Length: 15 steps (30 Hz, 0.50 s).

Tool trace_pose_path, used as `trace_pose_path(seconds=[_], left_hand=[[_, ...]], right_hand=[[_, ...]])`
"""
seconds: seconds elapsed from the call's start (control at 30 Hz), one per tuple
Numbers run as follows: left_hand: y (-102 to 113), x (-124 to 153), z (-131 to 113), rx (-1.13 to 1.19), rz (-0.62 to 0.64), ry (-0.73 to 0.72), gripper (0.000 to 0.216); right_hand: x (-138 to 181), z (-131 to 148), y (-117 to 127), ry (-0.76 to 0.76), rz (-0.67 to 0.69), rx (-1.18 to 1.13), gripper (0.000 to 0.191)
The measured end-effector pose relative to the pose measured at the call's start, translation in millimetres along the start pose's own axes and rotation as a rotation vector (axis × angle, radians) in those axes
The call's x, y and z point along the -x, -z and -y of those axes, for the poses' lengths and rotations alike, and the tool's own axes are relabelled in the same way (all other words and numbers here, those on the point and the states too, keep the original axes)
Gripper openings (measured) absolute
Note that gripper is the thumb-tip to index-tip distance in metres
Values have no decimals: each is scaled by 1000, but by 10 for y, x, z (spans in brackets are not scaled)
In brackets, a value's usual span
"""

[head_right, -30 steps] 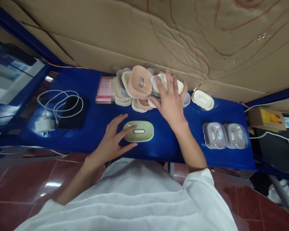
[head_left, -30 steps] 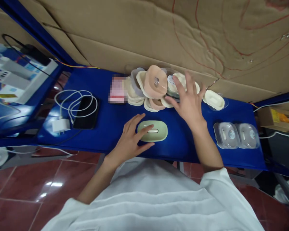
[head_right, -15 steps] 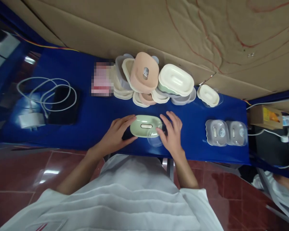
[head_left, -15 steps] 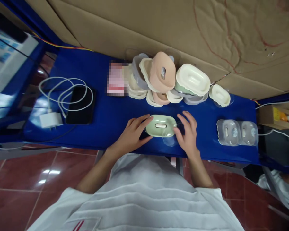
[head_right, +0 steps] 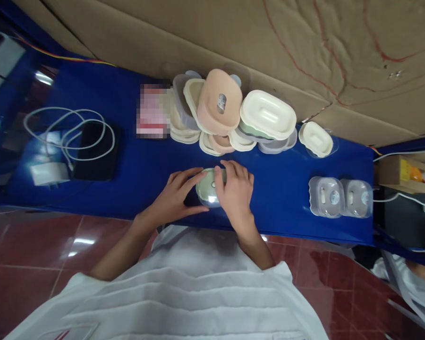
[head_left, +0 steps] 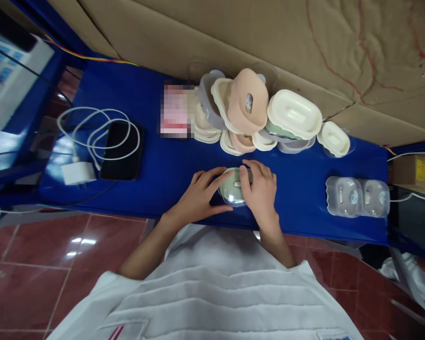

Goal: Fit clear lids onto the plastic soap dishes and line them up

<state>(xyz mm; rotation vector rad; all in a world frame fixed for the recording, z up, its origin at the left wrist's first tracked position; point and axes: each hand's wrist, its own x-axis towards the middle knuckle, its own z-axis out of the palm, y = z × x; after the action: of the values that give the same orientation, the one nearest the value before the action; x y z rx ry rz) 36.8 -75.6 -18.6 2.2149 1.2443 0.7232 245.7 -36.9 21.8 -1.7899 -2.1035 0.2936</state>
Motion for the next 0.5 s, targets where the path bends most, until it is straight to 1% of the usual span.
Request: trace_pose_path(seconds=[0.07, 0.17, 0.3, 0.4, 0.5], left_hand=[[11, -1, 8, 12, -26, -5, 97], [19, 5, 8, 16, -37, -1, 92], [5, 11, -3, 8, -14, 7, 88], [-24, 13, 3, -43, 8, -21, 92], [-45, 11, 23, -36, 7, -43, 89]], right_hand=[[-67, 71, 19, -4, 64, 67, 41], [-134, 127, 51, -16, 120, 179, 45], [-169, 160, 59, -29, 148, 283, 45], [-169, 182, 43, -19, 156, 310, 46], [-156, 210, 22, -17, 154, 326, 46]])
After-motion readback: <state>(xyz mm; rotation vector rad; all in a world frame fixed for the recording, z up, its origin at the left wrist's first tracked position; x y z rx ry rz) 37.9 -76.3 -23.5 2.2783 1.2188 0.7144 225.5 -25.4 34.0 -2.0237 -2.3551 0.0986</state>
